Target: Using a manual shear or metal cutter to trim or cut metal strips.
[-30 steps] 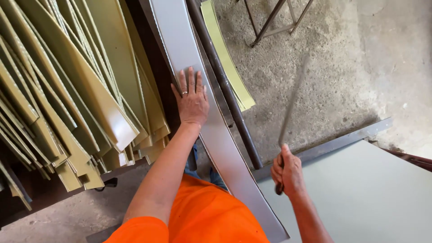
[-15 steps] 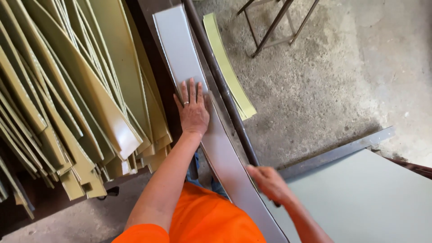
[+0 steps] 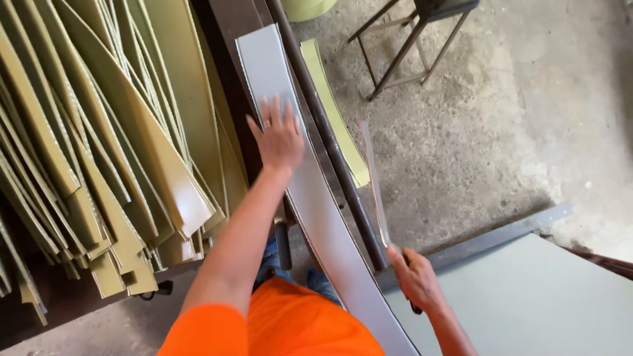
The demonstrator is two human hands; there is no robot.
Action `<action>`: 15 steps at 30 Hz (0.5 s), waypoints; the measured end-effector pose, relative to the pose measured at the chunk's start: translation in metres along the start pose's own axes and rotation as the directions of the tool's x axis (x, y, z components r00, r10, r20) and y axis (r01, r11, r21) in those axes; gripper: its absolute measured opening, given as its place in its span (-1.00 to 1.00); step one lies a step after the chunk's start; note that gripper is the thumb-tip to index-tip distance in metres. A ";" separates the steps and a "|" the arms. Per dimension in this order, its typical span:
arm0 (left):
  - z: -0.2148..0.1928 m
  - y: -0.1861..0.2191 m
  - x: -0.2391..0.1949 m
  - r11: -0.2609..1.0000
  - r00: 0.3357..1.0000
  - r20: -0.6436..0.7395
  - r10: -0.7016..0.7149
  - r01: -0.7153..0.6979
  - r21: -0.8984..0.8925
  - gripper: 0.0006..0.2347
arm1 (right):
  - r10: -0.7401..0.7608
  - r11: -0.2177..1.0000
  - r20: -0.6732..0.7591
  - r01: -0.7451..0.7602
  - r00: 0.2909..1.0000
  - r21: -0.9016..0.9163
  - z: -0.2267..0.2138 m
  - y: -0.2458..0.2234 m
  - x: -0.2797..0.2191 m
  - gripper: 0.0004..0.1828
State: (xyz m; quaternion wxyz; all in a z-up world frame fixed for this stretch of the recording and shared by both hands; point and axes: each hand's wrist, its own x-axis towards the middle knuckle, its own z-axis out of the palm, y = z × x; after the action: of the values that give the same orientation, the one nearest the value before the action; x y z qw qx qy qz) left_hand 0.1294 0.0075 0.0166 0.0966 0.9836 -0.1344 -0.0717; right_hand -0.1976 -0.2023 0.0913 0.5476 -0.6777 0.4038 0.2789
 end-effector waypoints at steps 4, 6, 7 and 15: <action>0.028 -0.019 0.024 0.999 0.999 -0.033 -0.032 0.031 -0.018 -0.53 | -0.041 0.998 -0.077 0.044 0.996 0.039 -0.012 -0.019 0.004 -0.47; 0.033 -0.022 0.032 1.000 0.998 -0.053 -0.016 0.016 -0.001 -0.52 | -0.023 0.993 -0.071 0.031 0.997 0.116 -0.015 -0.035 0.023 -0.48; 0.033 -0.015 0.020 1.000 0.999 -0.045 -0.021 0.020 -0.002 -0.53 | -0.071 0.955 -0.071 0.089 0.995 0.285 -0.019 -0.031 0.022 -0.41; 0.031 -0.014 0.015 0.999 0.994 -0.112 -0.013 0.017 0.030 -0.52 | -0.741 0.617 0.188 0.765 0.644 -0.186 0.019 0.027 0.096 -0.43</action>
State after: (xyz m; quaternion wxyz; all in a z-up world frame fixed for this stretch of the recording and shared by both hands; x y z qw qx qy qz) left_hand 0.1424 0.0113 -0.0185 0.0882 0.9884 -0.1226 -0.0149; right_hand -0.1694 -0.2092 -0.0056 0.5427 -0.8334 0.0182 0.1030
